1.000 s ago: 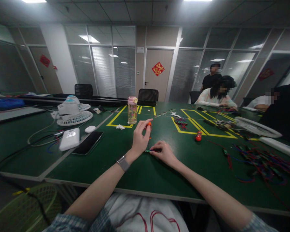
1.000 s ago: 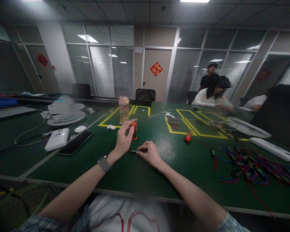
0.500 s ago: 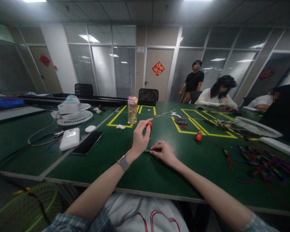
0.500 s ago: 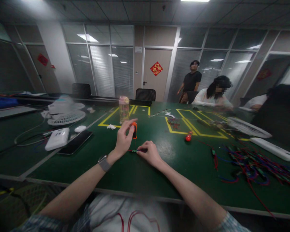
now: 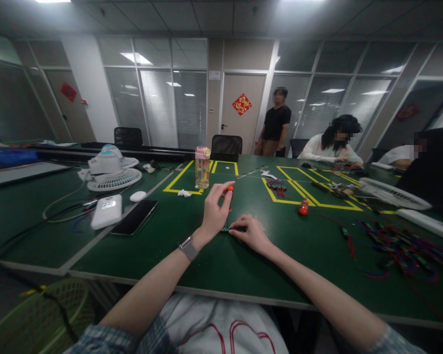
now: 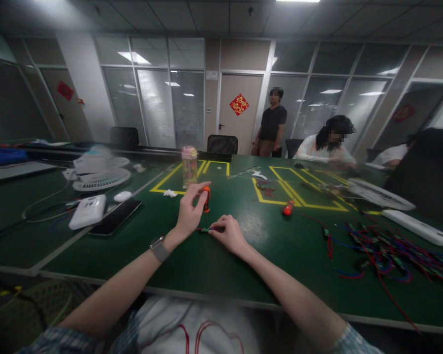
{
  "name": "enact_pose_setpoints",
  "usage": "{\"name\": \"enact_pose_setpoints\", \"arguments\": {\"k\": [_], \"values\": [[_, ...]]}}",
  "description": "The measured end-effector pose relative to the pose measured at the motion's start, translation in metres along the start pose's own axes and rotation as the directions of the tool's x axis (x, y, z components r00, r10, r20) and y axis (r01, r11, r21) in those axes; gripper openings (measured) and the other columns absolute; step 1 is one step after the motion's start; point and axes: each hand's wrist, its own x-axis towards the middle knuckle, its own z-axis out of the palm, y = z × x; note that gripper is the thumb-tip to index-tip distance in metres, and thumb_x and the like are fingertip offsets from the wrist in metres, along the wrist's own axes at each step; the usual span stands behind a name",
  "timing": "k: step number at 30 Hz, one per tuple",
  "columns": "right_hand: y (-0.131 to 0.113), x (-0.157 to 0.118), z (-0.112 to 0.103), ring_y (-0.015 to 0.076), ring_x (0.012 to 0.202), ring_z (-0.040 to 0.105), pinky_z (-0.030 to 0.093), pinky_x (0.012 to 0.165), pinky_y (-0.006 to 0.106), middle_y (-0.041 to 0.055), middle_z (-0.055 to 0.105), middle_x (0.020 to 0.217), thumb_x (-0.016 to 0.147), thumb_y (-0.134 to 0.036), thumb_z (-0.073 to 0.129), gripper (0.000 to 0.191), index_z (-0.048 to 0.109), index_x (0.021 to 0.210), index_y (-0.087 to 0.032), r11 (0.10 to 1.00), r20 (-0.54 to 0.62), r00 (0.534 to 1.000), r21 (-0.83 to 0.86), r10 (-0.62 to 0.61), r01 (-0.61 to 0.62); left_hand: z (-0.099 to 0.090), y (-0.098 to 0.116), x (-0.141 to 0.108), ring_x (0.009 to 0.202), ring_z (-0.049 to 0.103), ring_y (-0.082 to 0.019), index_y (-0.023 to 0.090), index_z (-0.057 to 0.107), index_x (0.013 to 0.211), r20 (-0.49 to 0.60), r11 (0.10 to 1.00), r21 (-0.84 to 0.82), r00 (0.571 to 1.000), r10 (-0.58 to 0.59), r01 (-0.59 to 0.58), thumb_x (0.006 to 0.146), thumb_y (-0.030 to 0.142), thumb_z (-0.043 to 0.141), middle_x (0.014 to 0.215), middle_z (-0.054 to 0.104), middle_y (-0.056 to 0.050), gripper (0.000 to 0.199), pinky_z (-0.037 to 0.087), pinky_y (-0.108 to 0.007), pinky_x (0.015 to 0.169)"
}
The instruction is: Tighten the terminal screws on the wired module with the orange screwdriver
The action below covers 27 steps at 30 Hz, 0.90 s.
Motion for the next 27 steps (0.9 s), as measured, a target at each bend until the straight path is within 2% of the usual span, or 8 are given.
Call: {"name": "enact_pose_setpoints", "arguments": {"k": [4,11,20,24,27], "values": [[-0.0009,-0.0002,-0.0003,0.0190,0.082,0.058,0.042,0.076,0.029,0.0051,0.067,0.082,0.077,-0.025,0.066,0.013,0.076,0.084,-0.020,1.000,0.007,1.000,-0.004,0.001,-0.001,0.0009,-0.0017,-0.0004,0.085,0.055,-0.014,0.022,0.060,0.109,-0.022,1.000,0.021,1.000,0.007,-0.007,0.088,0.025,0.054,0.095,0.056,-0.004,0.022,0.047,-0.026,0.075],[-0.0021,0.0002,-0.0009,0.0187,0.081,0.058,0.042,0.074,0.028,0.0047,0.067,0.079,0.077,-0.024,0.065,0.013,0.076,0.084,-0.020,1.000,0.019,1.000,-0.023,-0.001,0.001,0.0001,-0.0003,-0.0008,0.095,0.055,-0.016,0.022,0.057,0.116,0.024,1.000,-0.003,1.000,0.004,-0.004,0.094,0.021,0.040,0.105,0.059,-0.005,0.028,0.046,-0.029,0.082],[-0.0045,-0.0002,-0.0011,0.0185,0.079,0.059,0.043,0.073,0.028,0.0054,0.067,0.080,0.077,-0.023,0.066,0.013,0.076,0.084,-0.018,1.000,0.012,1.000,-0.009,0.002,-0.002,-0.0004,0.0015,0.0003,0.081,0.053,-0.013,0.023,0.061,0.109,-0.005,0.999,0.030,0.999,0.038,-0.038,0.088,0.023,0.054,0.093,0.054,-0.003,0.023,0.047,-0.025,0.074],[-0.0038,-0.0003,-0.0012,0.0182,0.078,0.059,0.043,0.072,0.028,0.0051,0.067,0.079,0.077,-0.024,0.065,0.014,0.076,0.084,-0.019,1.000,0.009,1.000,-0.014,-0.007,0.007,-0.0010,0.0027,-0.0004,0.093,0.055,-0.014,0.023,0.060,0.111,0.031,0.998,-0.025,0.998,0.054,-0.053,0.092,0.020,0.046,0.102,0.059,-0.004,0.024,0.046,-0.027,0.080],[-0.0032,-0.0002,-0.0008,0.0181,0.079,0.059,0.043,0.073,0.028,0.0047,0.067,0.080,0.077,-0.024,0.065,0.013,0.076,0.084,-0.019,1.000,0.009,1.000,-0.011,-0.010,0.010,-0.0008,0.0015,-0.0010,0.089,0.056,-0.013,0.022,0.059,0.112,0.026,0.999,-0.032,0.999,0.045,-0.045,0.092,0.018,0.044,0.100,0.061,-0.003,0.025,0.046,-0.027,0.079]]}}
